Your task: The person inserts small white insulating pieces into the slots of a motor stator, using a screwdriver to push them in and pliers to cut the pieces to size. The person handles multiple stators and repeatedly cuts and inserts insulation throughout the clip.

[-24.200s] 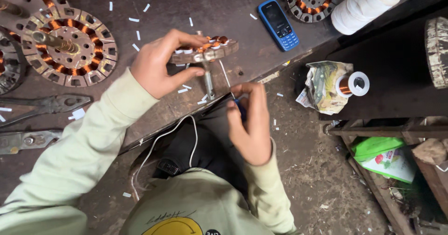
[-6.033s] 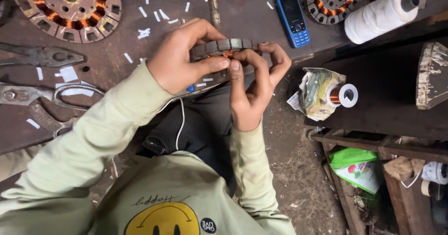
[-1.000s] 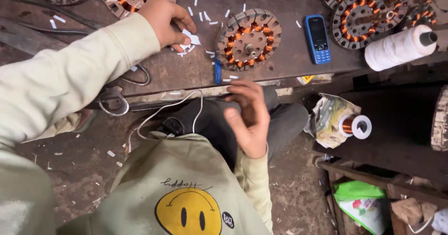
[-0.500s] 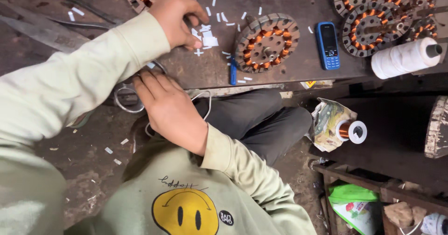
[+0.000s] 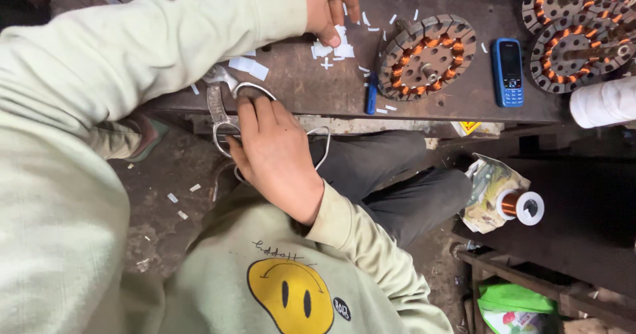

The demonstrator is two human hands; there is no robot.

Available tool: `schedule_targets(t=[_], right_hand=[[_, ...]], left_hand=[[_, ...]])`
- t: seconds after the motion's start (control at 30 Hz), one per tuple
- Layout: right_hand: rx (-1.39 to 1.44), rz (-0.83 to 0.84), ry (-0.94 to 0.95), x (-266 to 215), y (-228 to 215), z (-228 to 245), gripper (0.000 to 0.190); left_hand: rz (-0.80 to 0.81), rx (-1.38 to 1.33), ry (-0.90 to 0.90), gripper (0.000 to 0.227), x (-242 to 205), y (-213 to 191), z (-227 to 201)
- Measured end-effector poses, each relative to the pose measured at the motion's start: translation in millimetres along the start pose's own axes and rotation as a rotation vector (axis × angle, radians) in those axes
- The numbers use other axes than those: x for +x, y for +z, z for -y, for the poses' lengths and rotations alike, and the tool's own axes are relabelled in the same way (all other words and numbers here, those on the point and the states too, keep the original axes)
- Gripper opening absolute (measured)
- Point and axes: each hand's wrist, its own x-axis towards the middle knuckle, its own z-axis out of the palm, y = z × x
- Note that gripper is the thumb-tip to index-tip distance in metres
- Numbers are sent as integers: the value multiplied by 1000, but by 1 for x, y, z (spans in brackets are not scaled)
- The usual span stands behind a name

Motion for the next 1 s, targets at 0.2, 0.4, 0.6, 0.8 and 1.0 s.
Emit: schedule_targets(t=[0.2, 0.4, 0.6, 0.8, 1.0], right_hand=[[17, -16, 89, -7, 11, 1, 45], [13, 79, 292, -20, 9, -13, 51], [49, 49, 319, -32, 2, -27, 52], [90, 55, 298, -40, 3, -35, 48], [148, 53, 311, -47, 4, -43, 45]], left_hand=[[0, -16, -47, 26, -7, 4, -23], [-41, -53, -146, 22, -20, 6, -33], [38, -36, -134, 21, -4, 7, -19], [31, 181, -88, 23, -5, 12, -11], [-136, 712, 294, 54, -15, 26, -18]])
